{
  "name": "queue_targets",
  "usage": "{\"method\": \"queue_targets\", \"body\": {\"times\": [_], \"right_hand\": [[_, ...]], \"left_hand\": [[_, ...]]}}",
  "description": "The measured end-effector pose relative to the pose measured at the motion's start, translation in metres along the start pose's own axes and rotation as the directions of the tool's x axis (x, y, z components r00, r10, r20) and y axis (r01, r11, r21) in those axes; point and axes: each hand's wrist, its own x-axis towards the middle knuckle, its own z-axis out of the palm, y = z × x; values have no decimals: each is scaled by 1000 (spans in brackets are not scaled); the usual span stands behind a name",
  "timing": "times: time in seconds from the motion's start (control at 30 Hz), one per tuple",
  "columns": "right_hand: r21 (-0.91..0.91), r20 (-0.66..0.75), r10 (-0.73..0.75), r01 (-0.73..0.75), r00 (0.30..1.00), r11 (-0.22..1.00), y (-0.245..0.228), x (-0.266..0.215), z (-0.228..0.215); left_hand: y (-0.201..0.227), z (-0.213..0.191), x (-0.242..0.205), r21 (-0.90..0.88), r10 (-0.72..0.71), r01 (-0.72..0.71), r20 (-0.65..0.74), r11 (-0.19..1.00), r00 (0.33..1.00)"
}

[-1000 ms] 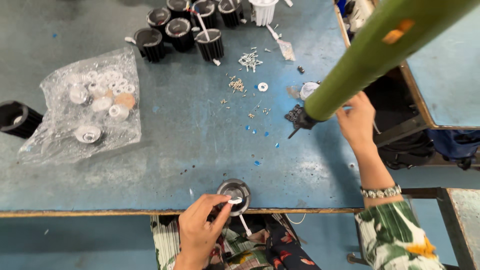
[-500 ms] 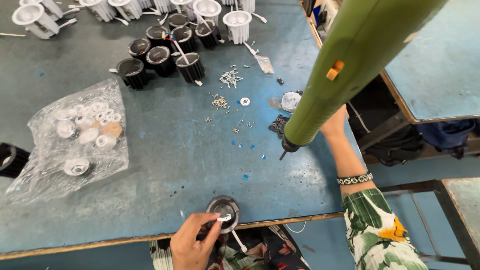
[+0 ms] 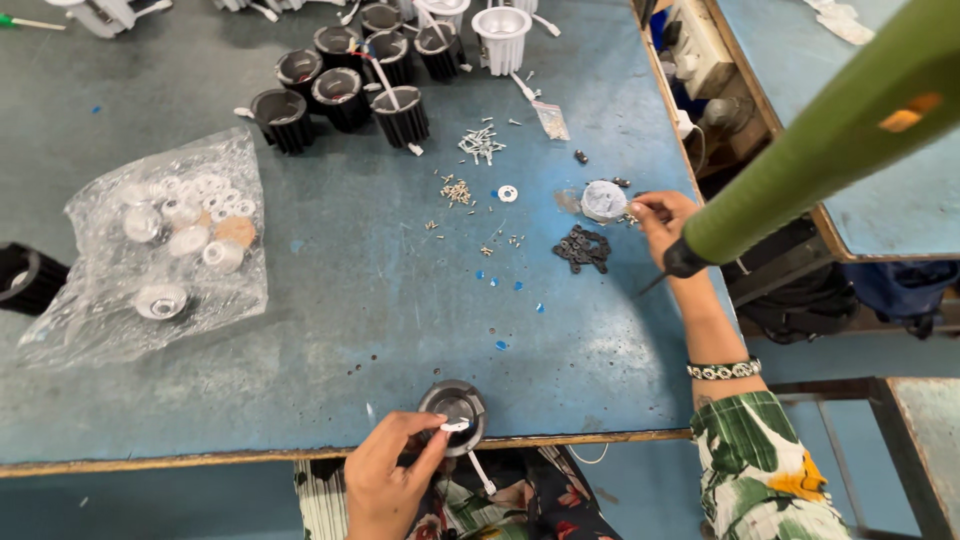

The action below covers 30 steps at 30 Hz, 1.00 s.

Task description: The person assembles small electronic components by hand, inserting a white plastic piece into a black cylindrical housing and securing it with a screwdriver. They then use a power drill to fasten additional parts, handling screws and washers throughout the process.

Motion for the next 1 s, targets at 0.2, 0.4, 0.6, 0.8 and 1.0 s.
{"method": "queue_targets", "body": {"times": [0.2, 0.4, 0.6, 0.8, 1.0], "right_hand": [[163, 28, 165, -168, 986, 972, -7, -3, -9], [347, -28, 212, -190, 977, 918, -22, -7, -10], [484, -74, 190, -132, 979, 865, -14, -8, -10], [773, -63, 348, -175, 935, 610, -31, 2, -45], [778, -289, 31, 216, 957, 589, -121, -120, -81]], "left_hand": [[0, -1, 1, -18, 24, -23, 18, 1000, 1000], [0, 0, 2, -10, 26, -26, 23, 1000, 999], [7, -2, 4, -49, 8, -7, 35, 999, 999], [20, -9, 6, -26, 67, -67, 19, 997, 998], [22, -11, 8, -73, 108, -107, 11, 992, 994]]}}
